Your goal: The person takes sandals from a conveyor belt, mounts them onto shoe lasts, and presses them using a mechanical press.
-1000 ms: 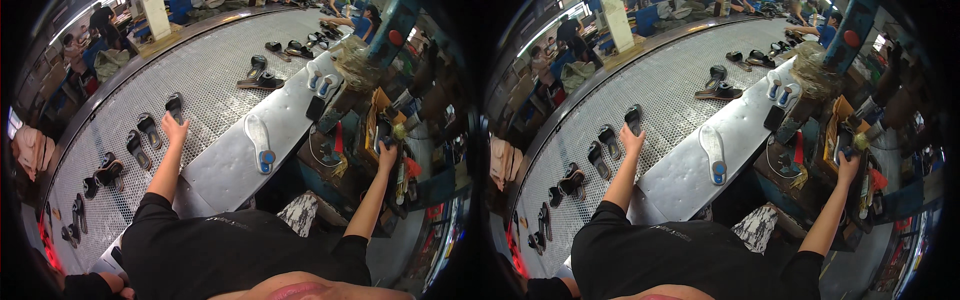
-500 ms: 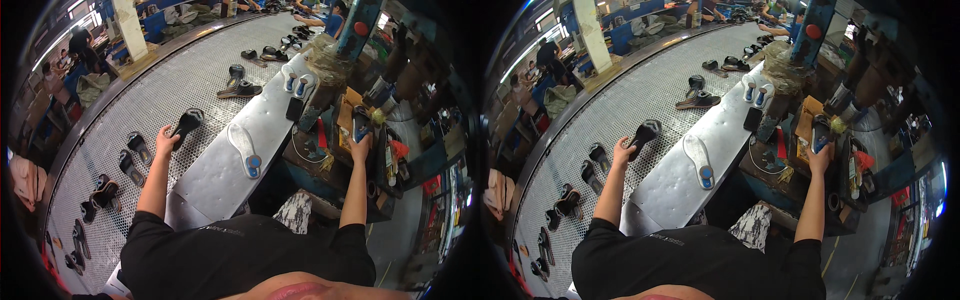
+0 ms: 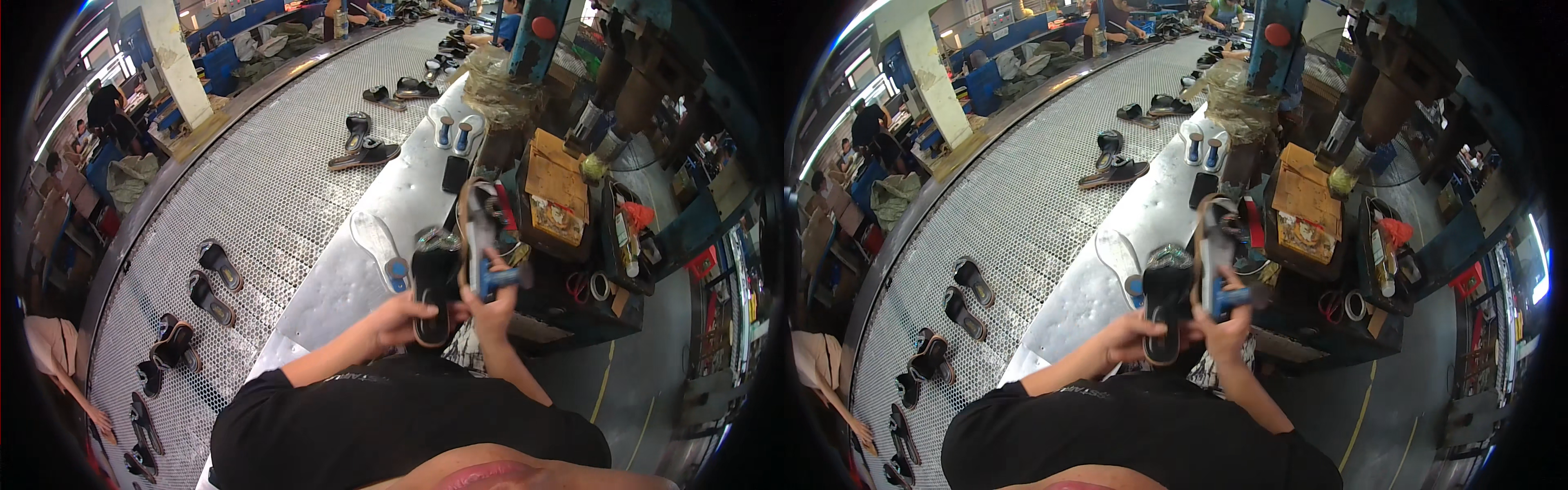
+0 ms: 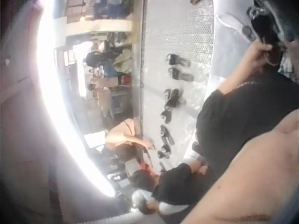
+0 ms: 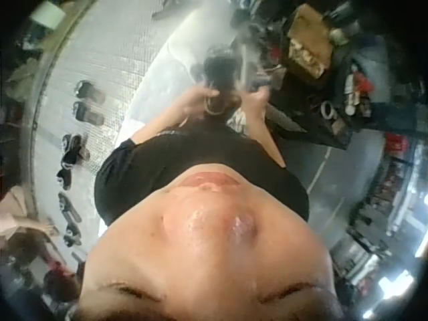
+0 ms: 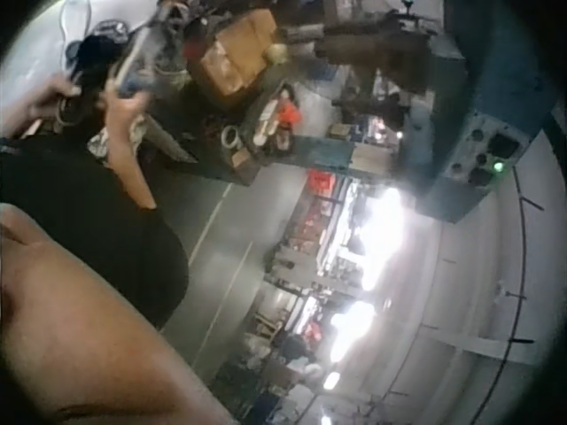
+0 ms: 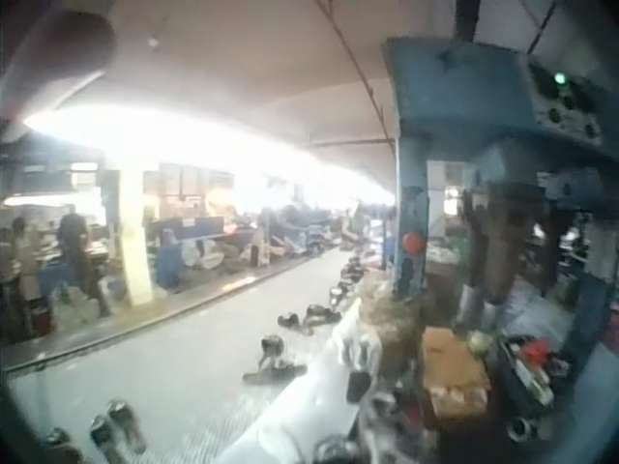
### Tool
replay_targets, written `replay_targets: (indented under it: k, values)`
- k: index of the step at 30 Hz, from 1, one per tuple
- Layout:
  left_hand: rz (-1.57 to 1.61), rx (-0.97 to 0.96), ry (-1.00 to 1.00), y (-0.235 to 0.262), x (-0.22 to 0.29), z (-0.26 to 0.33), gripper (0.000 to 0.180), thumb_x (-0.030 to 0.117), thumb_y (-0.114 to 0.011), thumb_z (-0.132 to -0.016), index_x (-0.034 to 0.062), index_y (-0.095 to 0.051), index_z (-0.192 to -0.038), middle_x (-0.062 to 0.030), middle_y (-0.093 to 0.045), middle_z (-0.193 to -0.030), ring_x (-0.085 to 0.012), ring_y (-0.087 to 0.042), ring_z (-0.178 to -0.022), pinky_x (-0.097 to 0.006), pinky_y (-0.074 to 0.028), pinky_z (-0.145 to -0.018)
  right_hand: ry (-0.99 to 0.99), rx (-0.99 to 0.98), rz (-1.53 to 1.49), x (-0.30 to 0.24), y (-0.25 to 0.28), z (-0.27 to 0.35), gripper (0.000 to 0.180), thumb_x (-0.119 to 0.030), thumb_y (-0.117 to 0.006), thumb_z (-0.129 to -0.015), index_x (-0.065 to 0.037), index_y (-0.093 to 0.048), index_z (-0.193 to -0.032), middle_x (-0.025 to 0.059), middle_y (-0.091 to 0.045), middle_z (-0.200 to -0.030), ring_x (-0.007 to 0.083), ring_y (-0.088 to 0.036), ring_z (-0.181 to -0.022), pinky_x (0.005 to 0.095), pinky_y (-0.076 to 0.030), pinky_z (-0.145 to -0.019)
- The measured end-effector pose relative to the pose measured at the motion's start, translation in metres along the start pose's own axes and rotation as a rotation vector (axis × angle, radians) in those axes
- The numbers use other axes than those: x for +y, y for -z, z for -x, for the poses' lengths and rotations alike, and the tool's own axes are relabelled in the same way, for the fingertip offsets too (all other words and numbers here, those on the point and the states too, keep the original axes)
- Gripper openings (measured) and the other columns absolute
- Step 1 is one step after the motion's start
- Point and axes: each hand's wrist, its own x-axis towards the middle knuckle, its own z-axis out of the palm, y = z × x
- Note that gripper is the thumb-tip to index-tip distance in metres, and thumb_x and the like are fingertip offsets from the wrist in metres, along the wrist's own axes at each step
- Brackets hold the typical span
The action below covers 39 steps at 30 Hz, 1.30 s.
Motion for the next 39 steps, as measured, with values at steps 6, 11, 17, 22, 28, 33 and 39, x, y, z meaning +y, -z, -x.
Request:
replay_targets:
  k: [6, 11, 17, 22, 28, 33, 39]
  values:
    - [0.188, 0.256, -0.606, 0.040, 0.082, -0.069, 0.047, 0.009, -0.057, -0.089, -0.0075, -0.048, -0.133, -0.0215, -0.060, -0.126, -0.0293, -0.065, -0.104, -0.040, -0.053, -0.094, 0.111, -0.346, 0.013, -0.028, 0.023, 0.000, 0.049, -0.002, -0.074, -0.071, -0.007, -0.042, -0.107, 0.0177, -0.054, -0.136, 0.0397, -0.036, -0.141, 0.0453, -0.030, -0.112]
    - [-0.407, 0.465, -0.501, 0.025, 0.024, -0.075, 0.042, 0.032, -0.061, -0.093, 0.0033, -0.050, -0.122, -0.0110, -0.063, -0.103, -0.0207, -0.064, -0.088, -0.037, -0.053, -0.079, -0.031, -0.573, -0.178, -0.011, 0.048, 0.027, 0.049, -0.004, -0.076, -0.070, -0.009, -0.041, -0.103, 0.0179, -0.053, -0.137, 0.0395, -0.029, -0.145, 0.0454, -0.028, -0.114]
    - [-0.639, 0.358, -0.517, -0.014, -0.060, -0.096, 0.051, 0.022, -0.067, -0.090, 0.0014, -0.043, -0.130, -0.0075, -0.057, -0.111, -0.0158, -0.055, -0.102, -0.032, -0.046, -0.091, 0.071, -0.424, 0.054, 0.003, 0.056, 0.028, 0.059, -0.001, -0.075, -0.068, -0.003, -0.040, -0.115, 0.0213, -0.046, -0.142, 0.0363, -0.032, -0.143, 0.0440, -0.027, -0.115]
    - [-0.812, 0.133, -0.462, -0.019, -0.070, -0.111, 0.065, 0.023, -0.067, -0.092, 0.0013, -0.032, -0.142, -0.0092, -0.052, -0.125, -0.0172, -0.050, -0.116, -0.034, -0.042, -0.101, 0.021, -0.230, -0.102, 0.005, 0.064, 0.025, 0.062, 0.001, -0.074, -0.068, -0.003, -0.035, -0.117, 0.0258, -0.048, -0.137, 0.0323, -0.042, -0.134, 0.0447, -0.033, -0.111]
    - [-1.084, 0.099, -0.635, -0.014, -0.037, -0.100, 0.055, 0.003, -0.063, -0.090, 0.0044, -0.043, -0.141, -0.0097, -0.046, -0.127, -0.0186, -0.053, -0.116, -0.033, -0.046, -0.095, 0.020, -0.014, 0.079, 0.022, 0.096, -0.051, 0.044, -0.004, -0.076, -0.071, -0.003, -0.048, -0.105, 0.0202, -0.056, -0.136, 0.0293, -0.051, -0.129, 0.0407, -0.037, -0.107]
    - [-1.112, 0.425, -0.941, 0.062, -0.005, -0.048, 0.031, -0.005, -0.056, -0.089, 0.0001, -0.056, -0.119, -0.0097, -0.055, -0.112, -0.0173, -0.062, -0.094, -0.028, -0.049, -0.084, 0.152, 0.079, 0.410, 0.100, 0.123, -0.143, 0.055, -0.005, -0.075, -0.071, -0.005, -0.051, -0.122, 0.0135, -0.057, -0.132, 0.0293, -0.055, -0.120, 0.0400, -0.040, -0.103]
    - [-1.240, 0.678, -0.935, 0.124, 0.022, -0.025, 0.022, 0.000, -0.058, -0.092, -0.0012, -0.058, -0.115, -0.0071, -0.059, -0.107, -0.0141, -0.060, -0.095, -0.025, -0.047, -0.083, -0.162, -0.077, 0.676, 0.179, 0.163, -0.228, 0.079, -0.022, -0.077, -0.074, -0.013, -0.039, -0.143, 0.0203, -0.051, -0.132, 0.0407, -0.052, -0.120, 0.0465, -0.043, -0.097]
